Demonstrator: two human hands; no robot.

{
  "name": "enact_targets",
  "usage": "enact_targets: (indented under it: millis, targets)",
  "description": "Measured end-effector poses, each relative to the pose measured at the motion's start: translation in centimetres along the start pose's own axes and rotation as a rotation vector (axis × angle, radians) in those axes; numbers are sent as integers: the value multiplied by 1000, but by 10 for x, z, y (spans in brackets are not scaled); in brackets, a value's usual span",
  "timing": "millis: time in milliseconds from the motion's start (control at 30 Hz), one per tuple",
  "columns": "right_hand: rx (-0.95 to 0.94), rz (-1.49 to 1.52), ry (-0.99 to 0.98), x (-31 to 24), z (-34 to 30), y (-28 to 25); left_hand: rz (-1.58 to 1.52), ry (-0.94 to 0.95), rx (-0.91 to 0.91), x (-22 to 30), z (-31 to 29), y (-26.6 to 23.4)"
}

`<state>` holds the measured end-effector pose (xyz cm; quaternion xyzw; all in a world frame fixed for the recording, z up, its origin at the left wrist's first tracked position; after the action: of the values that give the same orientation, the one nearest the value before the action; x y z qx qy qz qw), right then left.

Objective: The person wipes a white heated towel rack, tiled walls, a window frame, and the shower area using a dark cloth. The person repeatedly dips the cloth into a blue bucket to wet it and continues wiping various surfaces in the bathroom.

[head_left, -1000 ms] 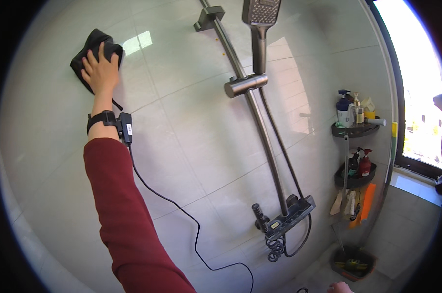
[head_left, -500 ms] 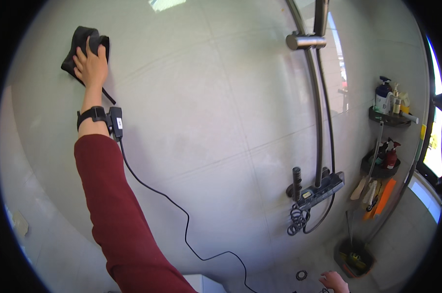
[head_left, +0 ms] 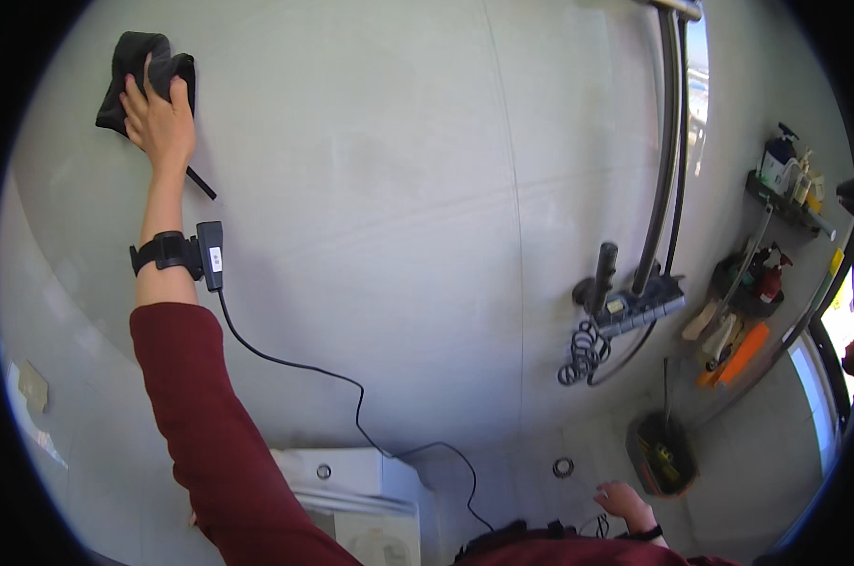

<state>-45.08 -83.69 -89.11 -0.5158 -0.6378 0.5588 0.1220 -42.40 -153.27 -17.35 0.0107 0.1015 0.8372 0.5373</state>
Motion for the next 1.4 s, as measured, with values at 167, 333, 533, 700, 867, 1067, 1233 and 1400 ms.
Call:
enact_targets:
  millis: [167, 333, 533, 700, 867, 1067, 1233, 1400]
  targets:
    - [-17, -6, -111, -20, 16, -7, -43, -7, -89, 34, -99, -31]
    - [-79, 5, -66, -37, 15, -19, -74, 4, -215, 82, -176, -54]
    - [-99, -1, -57, -34, 3, -13, -101, 119, -478, 158, -291, -64]
    - [-99, 3, -8, -23, -16, -17, -75, 429, -819, 232, -393, -70]
    - [-14, 38, 45, -12, -41, -30, -273, 809, -1024, 294, -459, -78]
    - [54, 86, 177, 11, -87, -17, -455, 980, -951, 336, -493, -82]
    - [90, 134, 295, 27, -125, -6, -730, 994, -1097, 363, -526, -90]
    - [169, 164, 410, 35, -155, -2, -814, 721, -1356, 402, -603, -126]
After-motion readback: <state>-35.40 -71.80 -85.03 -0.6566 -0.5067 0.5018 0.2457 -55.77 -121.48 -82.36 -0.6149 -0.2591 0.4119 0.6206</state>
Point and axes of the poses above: each hand's wrist, its own z-axis towards the middle knuckle, its own y-axis out of the palm, x = y × z, the point moved 3 cm from there along z, towards the middle knuckle, and after that the axes turned 5 degrees about -z, right-handed, at the moved point
